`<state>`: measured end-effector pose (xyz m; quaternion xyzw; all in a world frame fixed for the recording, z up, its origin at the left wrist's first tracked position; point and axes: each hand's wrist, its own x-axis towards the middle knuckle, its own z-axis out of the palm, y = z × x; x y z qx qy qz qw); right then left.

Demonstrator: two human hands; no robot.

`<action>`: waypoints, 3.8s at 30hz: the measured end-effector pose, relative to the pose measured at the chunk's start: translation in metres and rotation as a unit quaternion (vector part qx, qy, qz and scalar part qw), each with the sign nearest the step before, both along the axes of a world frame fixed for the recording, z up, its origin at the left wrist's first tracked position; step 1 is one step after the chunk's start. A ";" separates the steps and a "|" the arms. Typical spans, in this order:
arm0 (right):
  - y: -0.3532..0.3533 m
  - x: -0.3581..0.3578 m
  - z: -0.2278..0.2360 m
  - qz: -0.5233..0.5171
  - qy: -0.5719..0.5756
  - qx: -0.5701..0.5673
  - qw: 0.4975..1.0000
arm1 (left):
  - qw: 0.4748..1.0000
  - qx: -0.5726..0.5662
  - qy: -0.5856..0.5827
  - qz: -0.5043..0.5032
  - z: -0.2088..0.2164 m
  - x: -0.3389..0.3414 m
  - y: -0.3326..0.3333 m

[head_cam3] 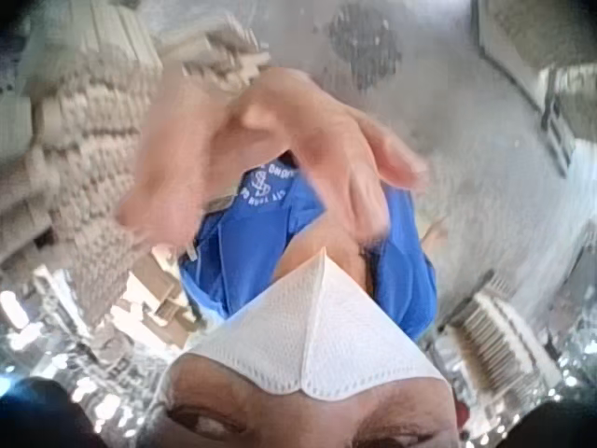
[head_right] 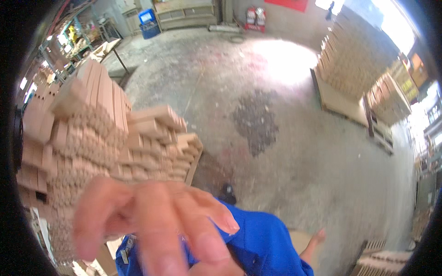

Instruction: The person walks through a workshop, picks up a cardboard sheet, then pours a white powder from a plastic bag onto the cardboard. They add liquid from a plastic bottle and mix the contents with a wooden stick, continuing to stir the mixture.

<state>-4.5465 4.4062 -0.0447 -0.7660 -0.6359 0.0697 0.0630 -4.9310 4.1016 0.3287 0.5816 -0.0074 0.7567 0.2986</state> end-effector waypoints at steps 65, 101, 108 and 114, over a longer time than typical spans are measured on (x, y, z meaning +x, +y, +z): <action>0.274 -2.181 0.052 0.717 0.369 -0.177 0.564 | 0.227 -0.399 -0.438 0.773 -0.289 -1.552 0.114; 0.143 -3.144 0.021 0.513 0.400 -0.402 0.644 | 0.441 -0.300 -0.635 0.559 -0.331 -2.515 0.020; 0.143 -3.330 0.067 0.519 0.495 -0.355 0.599 | 0.483 -0.245 -0.609 0.579 -0.299 -2.704 -0.024; 0.204 -3.532 0.121 0.588 0.550 -0.141 0.576 | 0.438 -0.293 -0.589 0.613 -0.293 -2.845 -0.015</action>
